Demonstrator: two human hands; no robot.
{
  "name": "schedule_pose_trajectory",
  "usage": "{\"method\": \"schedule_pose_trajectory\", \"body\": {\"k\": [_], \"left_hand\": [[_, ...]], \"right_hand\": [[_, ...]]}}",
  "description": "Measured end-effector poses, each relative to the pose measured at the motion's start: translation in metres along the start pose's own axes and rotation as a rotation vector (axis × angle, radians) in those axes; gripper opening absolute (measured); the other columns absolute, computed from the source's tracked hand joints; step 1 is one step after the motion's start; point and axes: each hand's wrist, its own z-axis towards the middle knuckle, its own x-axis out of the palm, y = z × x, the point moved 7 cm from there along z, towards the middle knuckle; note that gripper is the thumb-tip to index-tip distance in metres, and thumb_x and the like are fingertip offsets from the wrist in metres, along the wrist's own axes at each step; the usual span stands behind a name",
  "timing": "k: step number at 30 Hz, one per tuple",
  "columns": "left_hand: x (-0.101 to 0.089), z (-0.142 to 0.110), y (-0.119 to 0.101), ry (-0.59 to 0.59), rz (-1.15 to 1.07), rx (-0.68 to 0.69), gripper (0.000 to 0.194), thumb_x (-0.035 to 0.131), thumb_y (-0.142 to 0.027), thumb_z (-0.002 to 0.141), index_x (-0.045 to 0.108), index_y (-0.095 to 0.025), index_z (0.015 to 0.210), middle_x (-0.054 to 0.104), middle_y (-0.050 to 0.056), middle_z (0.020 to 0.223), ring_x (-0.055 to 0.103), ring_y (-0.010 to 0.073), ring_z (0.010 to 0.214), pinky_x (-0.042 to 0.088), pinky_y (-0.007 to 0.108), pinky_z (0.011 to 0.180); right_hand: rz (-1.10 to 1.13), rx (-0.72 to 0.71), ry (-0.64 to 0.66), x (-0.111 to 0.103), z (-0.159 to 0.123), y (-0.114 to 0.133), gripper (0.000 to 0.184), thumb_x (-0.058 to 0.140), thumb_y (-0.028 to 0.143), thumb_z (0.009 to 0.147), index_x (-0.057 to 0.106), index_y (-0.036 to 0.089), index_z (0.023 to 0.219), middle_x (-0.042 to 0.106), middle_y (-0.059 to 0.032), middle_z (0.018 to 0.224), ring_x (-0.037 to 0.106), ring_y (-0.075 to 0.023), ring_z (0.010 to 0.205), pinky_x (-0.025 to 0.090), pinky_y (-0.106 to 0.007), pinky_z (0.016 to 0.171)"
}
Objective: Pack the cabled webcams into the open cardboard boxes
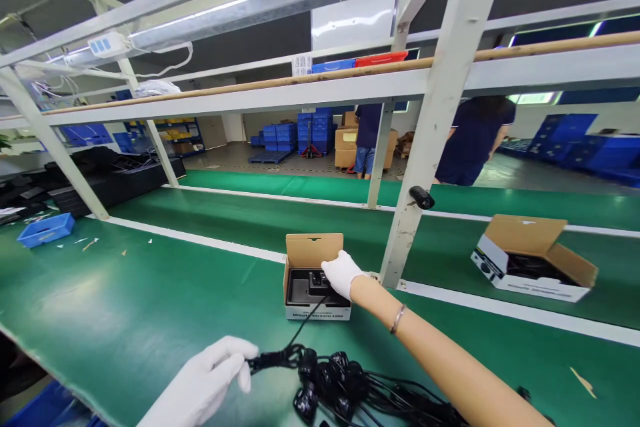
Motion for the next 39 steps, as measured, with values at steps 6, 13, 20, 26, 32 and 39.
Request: {"method": "schedule_pose_trajectory", "body": {"k": [6,13,20,26,32,39], "left_hand": [[-0.004,0.006,-0.041,-0.013,0.652,0.013,0.025,0.051,-0.044,0.089,0.072,-0.037,0.1,0.073,0.0,0.103,0.065,0.0242,0.093,0.049,0.036,0.087],[0.041,0.02,-0.099,0.124,0.882,0.616,0.046,0.05,-0.015,0.087,0.064,-0.04,0.123,0.075,0.004,0.101,0.064,0.0232,0.084,0.044,0.034,0.08],[0.084,0.072,-0.087,-0.043,0.483,0.386,0.049,0.053,-0.041,0.09,0.052,-0.025,0.136,0.063,0.01,0.129,0.057,0.0283,0.116,0.04,0.039,0.1],[0.127,0.105,-0.052,0.422,0.733,0.239,0.045,0.042,-0.038,0.092,0.044,-0.025,0.135,0.067,0.008,0.117,0.065,0.0253,0.096,0.05,0.035,0.079],[0.125,0.144,-0.02,0.715,1.058,0.249,0.034,0.056,-0.045,0.082,0.066,-0.026,0.11,0.072,0.004,0.106,0.065,0.027,0.091,0.049,0.036,0.08],[0.12,0.155,0.021,0.847,1.418,0.327,0.033,0.053,-0.028,0.086,0.068,-0.035,0.114,0.07,0.002,0.115,0.065,0.0252,0.101,0.051,0.037,0.084]], "right_hand": [[0.102,0.027,-0.026,-0.031,-0.007,0.007,0.019,0.054,0.011,0.084,0.072,0.007,0.088,0.071,-0.0218,0.092,0.065,-0.0318,0.092,0.04,-0.039,0.079],[0.886,-0.392,-0.049,-0.119,-0.072,0.056,0.035,0.069,0.039,0.079,0.066,0.027,0.112,0.069,0.0043,0.095,0.062,-0.0171,0.084,0.045,-0.024,0.07],[1.053,-0.002,-0.24,-0.114,-0.073,0.02,0.02,0.06,0.035,0.083,0.06,0.021,0.096,0.068,0.0002,0.087,0.061,-0.0177,0.077,0.046,-0.028,0.068],[0.892,0.139,-0.429,-0.088,-0.076,-0.022,0.04,0.06,0.027,0.08,0.056,0.019,0.119,0.065,-0.0076,0.113,0.062,-0.0222,0.098,0.049,-0.034,0.084],[0.323,-0.019,-0.12,-0.044,-0.058,-0.011,0.021,0.052,0.032,0.092,0.067,0.023,0.104,0.069,-0.0056,0.101,0.065,-0.0213,0.091,0.048,-0.03,0.077],[0.119,-0.007,0.084,-0.003,-0.018,0.035,0.011,0.069,0.01,0.073,0.074,0.008,0.083,0.072,-0.0208,0.087,0.066,-0.0343,0.093,0.046,-0.039,0.079]]}}
